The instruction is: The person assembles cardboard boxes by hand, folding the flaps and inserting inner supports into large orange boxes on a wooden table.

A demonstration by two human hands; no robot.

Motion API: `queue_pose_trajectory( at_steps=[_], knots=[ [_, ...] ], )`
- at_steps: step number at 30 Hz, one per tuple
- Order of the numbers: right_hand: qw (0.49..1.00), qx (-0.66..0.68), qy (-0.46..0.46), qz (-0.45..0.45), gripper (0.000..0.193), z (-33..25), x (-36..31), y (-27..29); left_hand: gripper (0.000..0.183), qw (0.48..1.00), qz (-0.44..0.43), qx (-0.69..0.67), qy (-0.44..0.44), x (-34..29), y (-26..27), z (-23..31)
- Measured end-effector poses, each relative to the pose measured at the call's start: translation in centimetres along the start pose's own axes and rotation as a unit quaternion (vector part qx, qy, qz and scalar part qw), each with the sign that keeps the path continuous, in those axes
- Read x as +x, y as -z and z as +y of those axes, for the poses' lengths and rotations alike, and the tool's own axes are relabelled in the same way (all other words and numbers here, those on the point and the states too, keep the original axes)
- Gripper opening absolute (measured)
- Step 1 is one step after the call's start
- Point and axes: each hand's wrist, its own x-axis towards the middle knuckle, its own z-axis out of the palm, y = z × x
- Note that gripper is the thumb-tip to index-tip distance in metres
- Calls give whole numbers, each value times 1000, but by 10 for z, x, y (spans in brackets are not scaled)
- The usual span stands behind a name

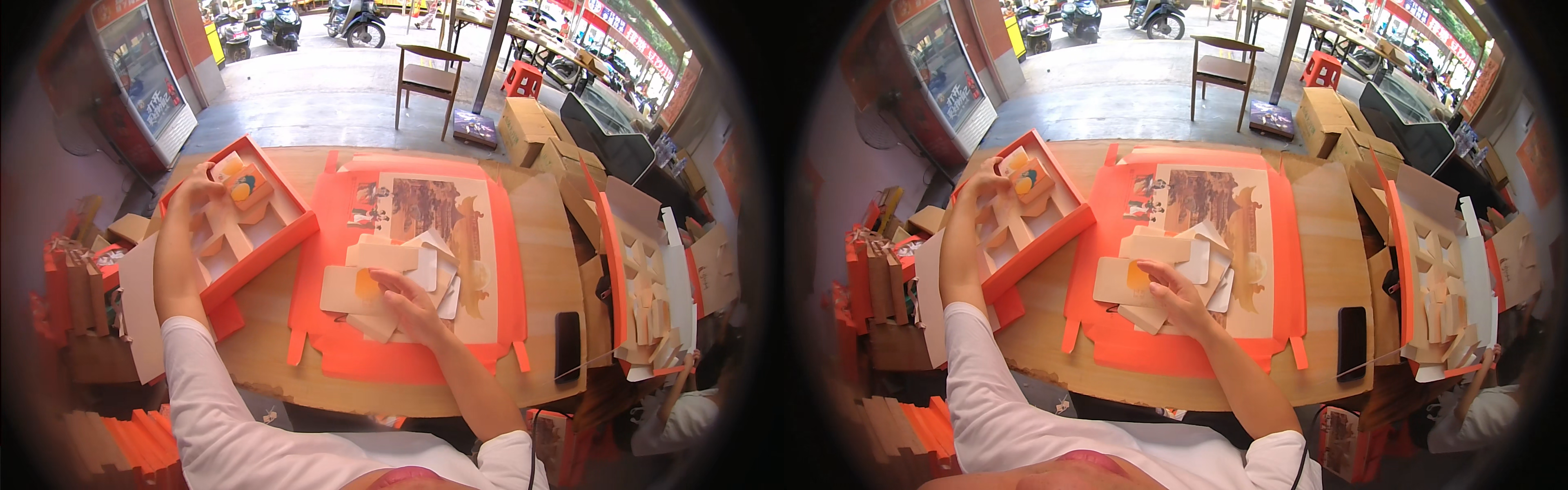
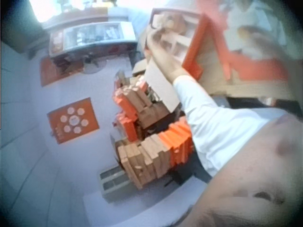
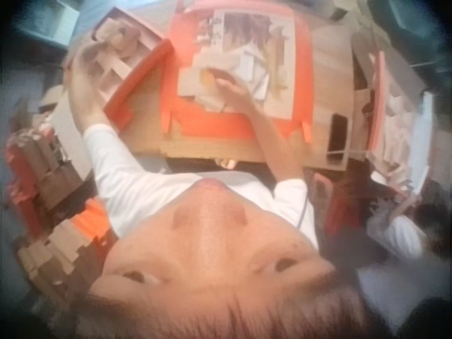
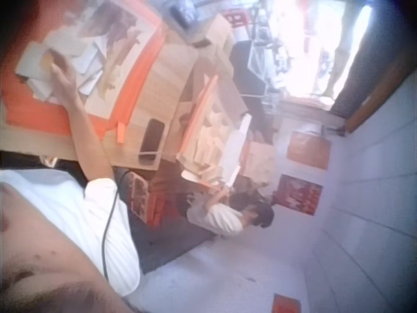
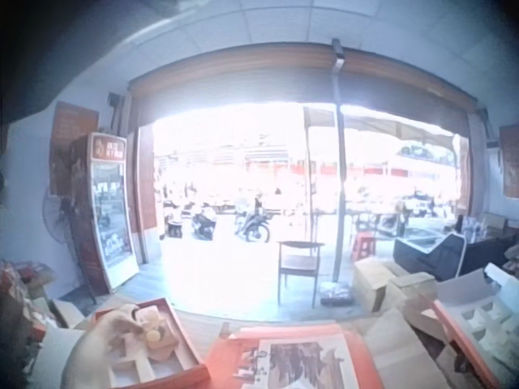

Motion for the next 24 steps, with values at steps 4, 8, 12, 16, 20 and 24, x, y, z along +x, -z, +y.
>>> queue_pose_trajectory(
  at_steps=[4,8,12,16,20,24],
  knots=[
    [999,21,-14,-48,42,-1,10,-13,67,997,43,64,-18,2,50,-57],
    [1000,14,3,-18,42,2,4,-4,70,999,9,11,-35,24,24,-24],
    [999,20,18,-29,42,5,6,-4,77,995,32,74,-57,18,32,-30],
    [999,14,12,-29,41,4,7,-6,85,991,31,85,-96,15,30,-36],
    [1000,8,6,-11,40,-3,2,-8,83,994,15,-26,-105,3,17,-20],
    [999,26,13,-22,40,1,5,-9,77,994,55,54,-74,6,28,-29]
  ],
)
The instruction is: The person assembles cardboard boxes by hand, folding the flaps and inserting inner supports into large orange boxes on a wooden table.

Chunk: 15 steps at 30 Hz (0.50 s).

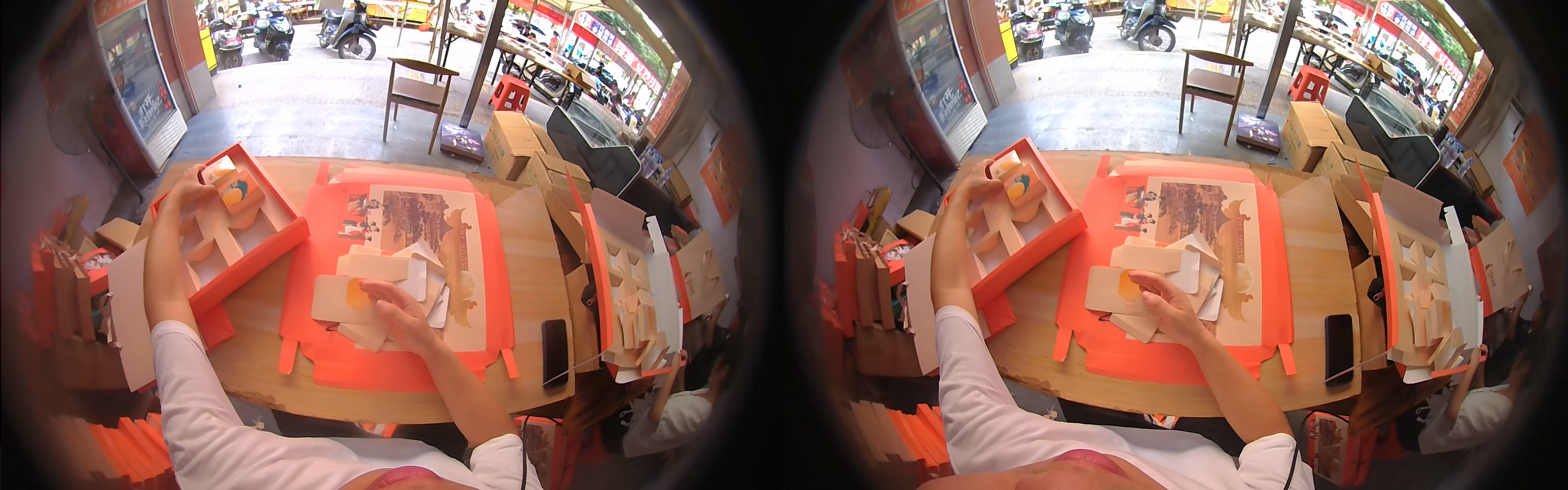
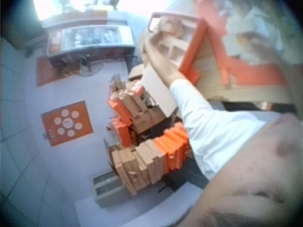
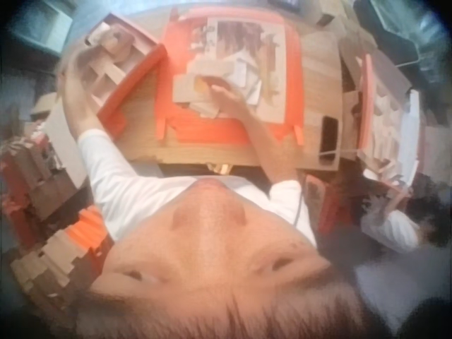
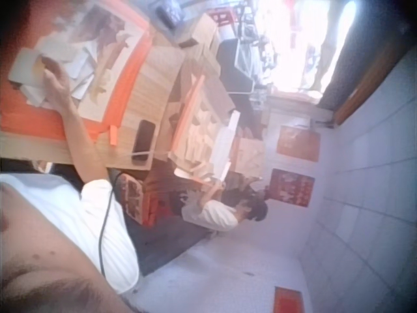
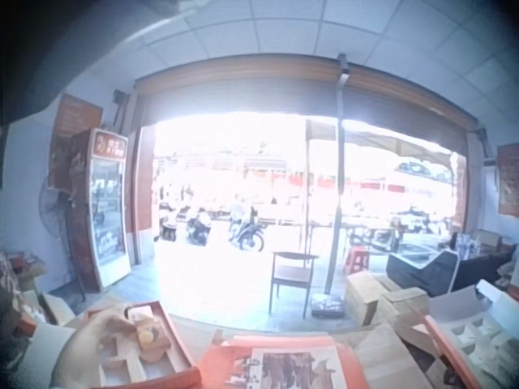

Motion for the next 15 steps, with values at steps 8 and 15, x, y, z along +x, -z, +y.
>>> queue_pose_trajectory(
  at_steps=[8,15],
  knots=[
    [1000,-1,-7,-5,40,-1,1,-2,67,997,32,66,-36,20,1,-27],
    [1000,-2,3,-11,39,3,3,2,83,979,74,159,-103,40,-2,-57]
  ],
)
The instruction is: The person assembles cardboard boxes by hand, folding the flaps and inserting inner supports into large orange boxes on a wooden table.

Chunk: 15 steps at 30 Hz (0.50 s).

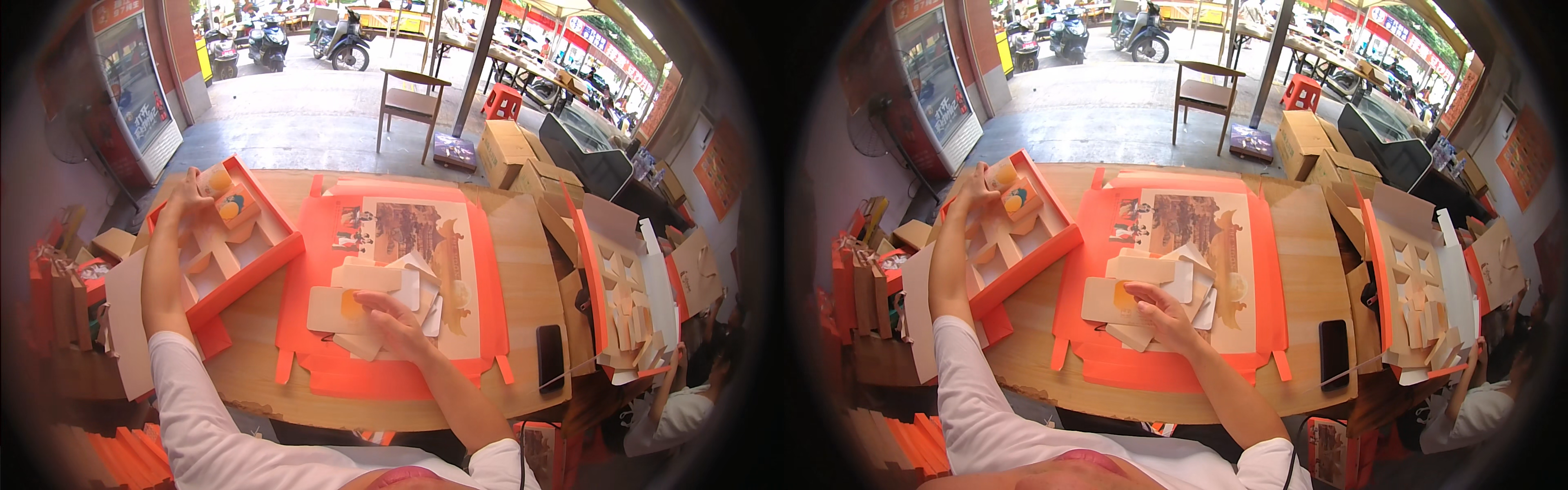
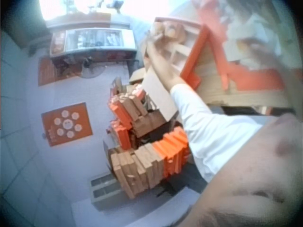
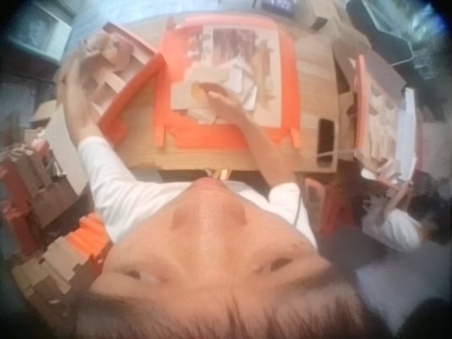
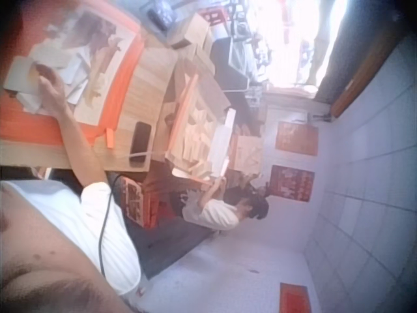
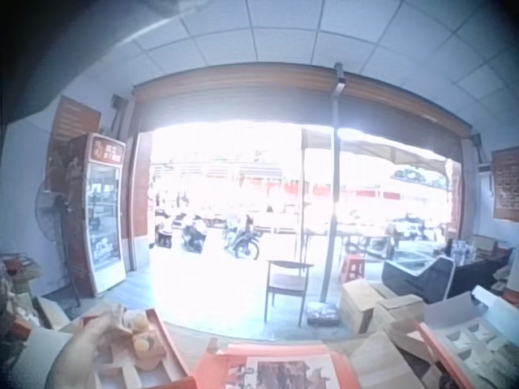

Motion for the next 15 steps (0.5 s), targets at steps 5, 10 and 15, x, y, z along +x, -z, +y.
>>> queue_pose_trajectory(
  at_steps=[5,10,15],
  knots=[
    [1000,-3,-4,21,39,-5,-5,1,88,985,52,-165,11,5,-13,6],
    [1000,15,-17,20,38,-3,-4,-1,90,941,135,-305,54,-18,16,45],
    [999,23,-21,29,43,-6,-5,-2,87,905,98,-397,-118,-61,53,168]
  ],
)
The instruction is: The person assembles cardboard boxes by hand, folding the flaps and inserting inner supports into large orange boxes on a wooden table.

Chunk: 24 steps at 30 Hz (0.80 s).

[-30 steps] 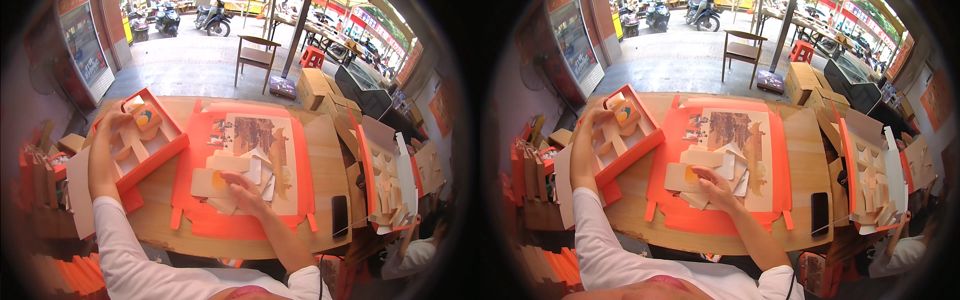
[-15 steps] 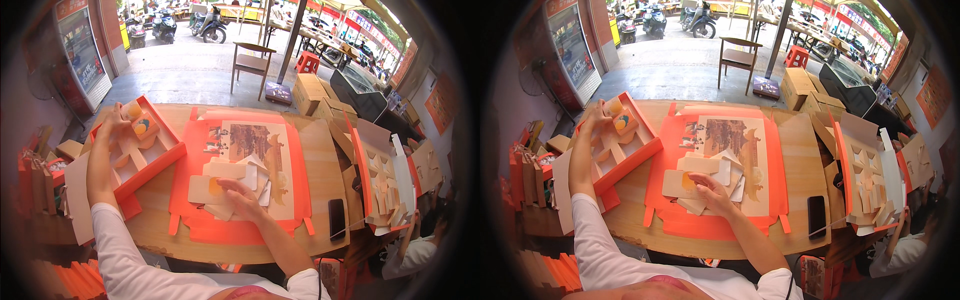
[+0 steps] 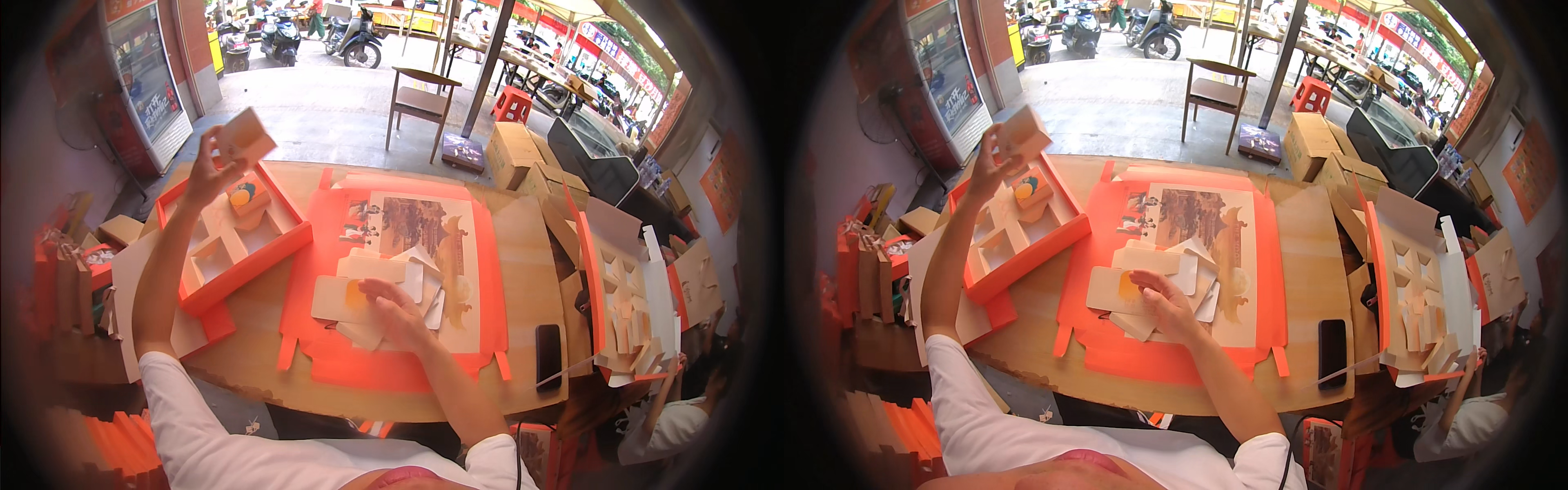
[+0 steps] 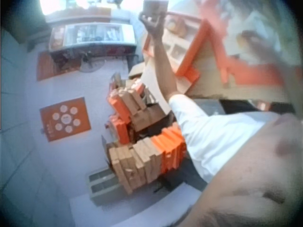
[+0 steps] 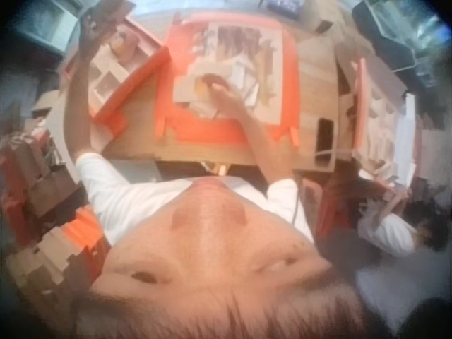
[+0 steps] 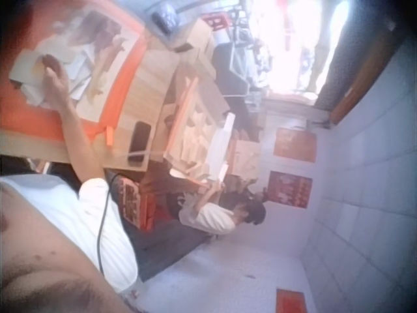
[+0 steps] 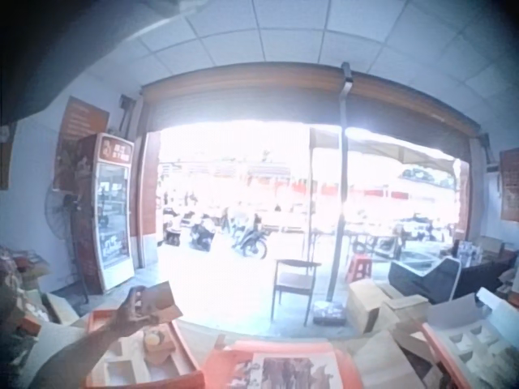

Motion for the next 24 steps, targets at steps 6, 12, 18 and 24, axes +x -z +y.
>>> queue_pose_trajectory(
  at_steps=[6,12,18,24],
  knots=[
    [997,-36,64,-39,72,4,1,1,83,935,-173,271,-148,-113,-99,182],
    [994,101,31,-3,63,-6,4,-4,89,960,-157,170,-157,-172,-175,157],
    [995,81,11,52,52,-3,1,-1,62,954,-44,-295,26,-199,-202,112],
    [998,-9,32,60,47,1,-2,-5,33,955,-90,-272,78,-206,-185,87]
  ],
)
